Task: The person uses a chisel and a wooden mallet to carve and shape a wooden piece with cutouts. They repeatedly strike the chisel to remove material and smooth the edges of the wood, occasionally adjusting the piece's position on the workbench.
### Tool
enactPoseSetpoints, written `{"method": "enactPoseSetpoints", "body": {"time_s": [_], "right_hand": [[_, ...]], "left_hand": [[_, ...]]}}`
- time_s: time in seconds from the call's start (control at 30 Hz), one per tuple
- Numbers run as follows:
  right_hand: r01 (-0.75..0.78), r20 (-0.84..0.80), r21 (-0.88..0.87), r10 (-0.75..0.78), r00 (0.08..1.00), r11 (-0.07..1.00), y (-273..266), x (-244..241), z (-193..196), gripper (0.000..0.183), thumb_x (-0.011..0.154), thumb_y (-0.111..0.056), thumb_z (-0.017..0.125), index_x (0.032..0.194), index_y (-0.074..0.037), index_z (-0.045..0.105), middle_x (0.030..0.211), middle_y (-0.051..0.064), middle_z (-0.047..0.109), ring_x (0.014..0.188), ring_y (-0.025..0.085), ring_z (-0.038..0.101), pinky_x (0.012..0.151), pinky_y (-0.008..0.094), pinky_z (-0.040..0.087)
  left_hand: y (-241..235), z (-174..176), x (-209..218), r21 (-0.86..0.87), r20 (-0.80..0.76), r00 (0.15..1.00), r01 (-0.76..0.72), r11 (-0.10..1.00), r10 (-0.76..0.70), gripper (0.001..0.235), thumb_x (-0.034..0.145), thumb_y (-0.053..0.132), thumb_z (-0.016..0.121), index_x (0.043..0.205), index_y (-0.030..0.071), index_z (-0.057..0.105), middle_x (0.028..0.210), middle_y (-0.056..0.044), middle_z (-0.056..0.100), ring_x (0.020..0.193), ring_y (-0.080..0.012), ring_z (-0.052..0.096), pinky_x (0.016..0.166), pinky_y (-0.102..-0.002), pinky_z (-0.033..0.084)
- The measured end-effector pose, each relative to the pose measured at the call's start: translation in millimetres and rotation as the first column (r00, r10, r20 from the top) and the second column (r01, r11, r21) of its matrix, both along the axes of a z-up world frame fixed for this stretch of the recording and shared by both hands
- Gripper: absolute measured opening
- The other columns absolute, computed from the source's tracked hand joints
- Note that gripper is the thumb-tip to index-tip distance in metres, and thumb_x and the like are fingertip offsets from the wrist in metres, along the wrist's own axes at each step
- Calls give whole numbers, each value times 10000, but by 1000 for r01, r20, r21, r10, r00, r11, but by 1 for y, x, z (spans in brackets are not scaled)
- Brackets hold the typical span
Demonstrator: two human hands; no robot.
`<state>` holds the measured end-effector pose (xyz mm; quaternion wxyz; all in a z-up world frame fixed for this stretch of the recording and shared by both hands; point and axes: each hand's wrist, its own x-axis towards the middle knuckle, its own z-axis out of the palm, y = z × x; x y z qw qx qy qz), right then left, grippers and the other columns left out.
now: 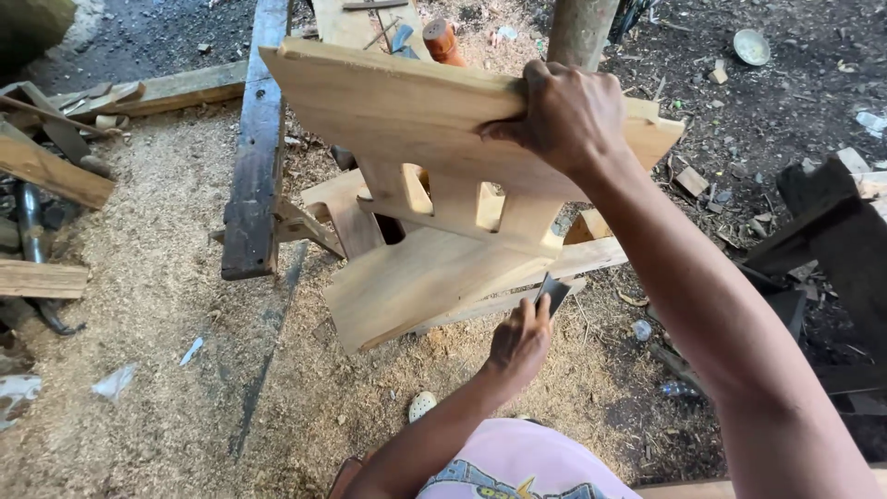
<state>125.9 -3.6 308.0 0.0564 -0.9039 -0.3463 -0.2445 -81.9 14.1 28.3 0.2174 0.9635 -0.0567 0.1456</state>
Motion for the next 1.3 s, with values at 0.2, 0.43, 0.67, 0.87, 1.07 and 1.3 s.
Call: {"method": "enactPoseSetpoints", "body": {"time_s": [0.2,0.43,0.67,0.87,1.07,1.3], "right_hand": [[23,-21,-39,-24,999,999,4,-6,4,849,734,-875,667,978,-62,638,707,56,676,569,170,657,511,354,541],[23,-74,-88,-29,997,996,6,-10,8,830,747,-851,659,966,-51,665,709,91,693,559,183,682,494,366,571],[51,-93,-27,-53,994,998,10,-17,15,797,717,-815,718,931,-49,671,715,82,710,613,215,711,540,377,577],[57,-108,-5,-57,993,998,11,-16,17,794,704,-795,738,933,-39,663,681,91,707,597,222,713,530,377,577],[55,-84,1,-55,995,998,11,-12,8,778,711,-808,715,930,-63,658,664,62,696,554,195,681,491,349,550],[97,-144,-56,-104,984,994,10,-8,15,811,683,-831,725,928,-62,647,675,55,703,568,184,684,510,350,549]], "left_hand": [[-7,-5,92,372,9,998,-61,926,63,473,882,-52,596,1338,-171,557,1016,-361,617,519,-198,607,343,-250,519],[1,-6,105,509,-129,988,-6,861,84,274,924,-66,556,1149,-203,633,976,-355,639,466,-117,626,299,-252,512],[7,-23,117,510,-61,997,-10,860,48,254,865,-61,627,1082,-176,688,973,-326,655,634,-214,689,450,-311,572],[19,-9,96,553,-101,995,72,830,-19,252,860,-38,648,1073,-170,682,991,-348,638,605,-213,693,417,-303,572],[7,-9,99,647,17,1000,-24,762,17,408,839,4,649,1222,140,626,1024,-371,644,494,-149,642,302,-280,515],[-1,-2,118,650,-172,985,92,754,28,161,906,77,661,921,-18,790,1020,-232,661,747,-227,628,454,-329,479]]}}
